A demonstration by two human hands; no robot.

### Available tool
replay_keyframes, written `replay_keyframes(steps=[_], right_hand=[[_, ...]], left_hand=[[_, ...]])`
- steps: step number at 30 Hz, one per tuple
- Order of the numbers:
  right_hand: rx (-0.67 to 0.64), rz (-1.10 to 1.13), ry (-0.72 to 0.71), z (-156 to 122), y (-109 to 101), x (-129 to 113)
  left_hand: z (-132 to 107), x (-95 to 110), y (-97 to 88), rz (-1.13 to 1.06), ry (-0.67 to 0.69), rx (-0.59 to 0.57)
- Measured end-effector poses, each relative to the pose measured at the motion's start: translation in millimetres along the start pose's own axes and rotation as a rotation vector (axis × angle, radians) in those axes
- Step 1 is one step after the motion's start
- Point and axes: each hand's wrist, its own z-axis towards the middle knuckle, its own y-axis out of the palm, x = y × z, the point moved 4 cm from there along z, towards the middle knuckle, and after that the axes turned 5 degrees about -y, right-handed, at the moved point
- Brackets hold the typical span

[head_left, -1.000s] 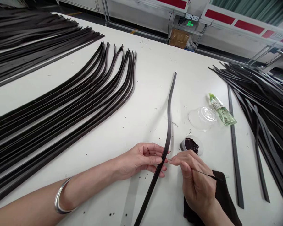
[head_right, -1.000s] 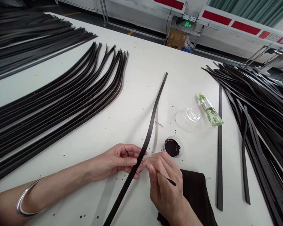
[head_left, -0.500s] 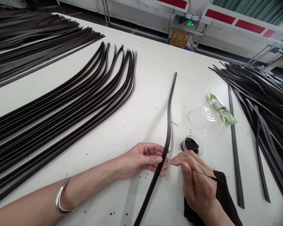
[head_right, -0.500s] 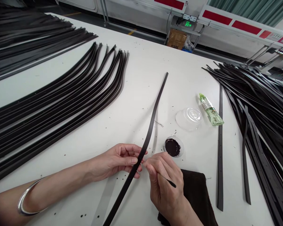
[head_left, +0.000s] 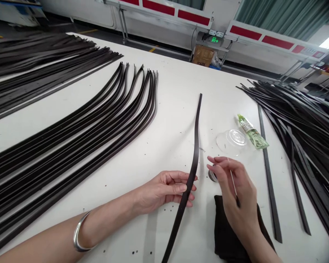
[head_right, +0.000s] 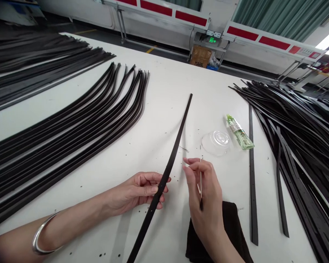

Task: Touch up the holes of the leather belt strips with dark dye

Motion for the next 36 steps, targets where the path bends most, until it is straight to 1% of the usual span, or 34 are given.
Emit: replay_keyframes(steps=[2,3,5,8,10,13,15,17,18,20,22,24,27,31,33,36], right_hand=[[-0.125,0.078,0.089,11,8,0],[-0.157,0.116,0.118,16,10,1],[-0.174,0.163,0.154,27,14,5],[-0.12,0.192,0.152,44,16,13],[-0.061,0.185,0.098,56,14,17],[-0.042,0.13,0.001,66,8,21],[-0.043,0.07,-0.05,63,-1,22],[-0.031,0.039,-0.082,54,-15,22],[-0.027,0.039,-0.081,48,-23,22],[-0.035,0.013,-0.034,36,-38,25],[-0.029,-0.096,0.004,25,-51,30],[-0.021,-0.243,-0.045,20,-56,35],[-0.029,-0.383,-0.22,18,-52,40],[-0.069,-0.452,-0.406,19,-40,44],[-0.082,-0.479,-0.455,19,-37,45],[-0.091,-0.508,-0.476,19,-36,46]], left_hand=[[-2,1,2.0,0.006,0.009,-0.025],[-2,1,2.8,0.007,0.015,-0.034],[-3,1,3.6,0.018,0.025,-0.039],[-4,0,3.2,0.037,0.014,-0.027],[-4,-2,1.6,0.032,-0.003,0.0],[-3,-3,-1.9,-0.006,-0.003,0.056],[-2,-4,-3.7,-0.031,-0.005,0.093],[-1,-4,-4.9,-0.048,-0.017,0.13],[-1,-4,-5.1,-0.052,-0.023,0.146],[0,-3,-5.5,-0.051,-0.032,0.173],[0,-2,-5.6,-0.041,-0.044,0.182],[1,-1,-5.8,-0.027,-0.059,0.18],[2,-1,-7.0,-0.012,-0.073,0.178],[3,-2,-9.0,0.003,-0.093,0.197],[3,-2,-8.9,0.0,-0.106,0.205],[3,-1,-7.5,-0.007,-0.116,0.215]])
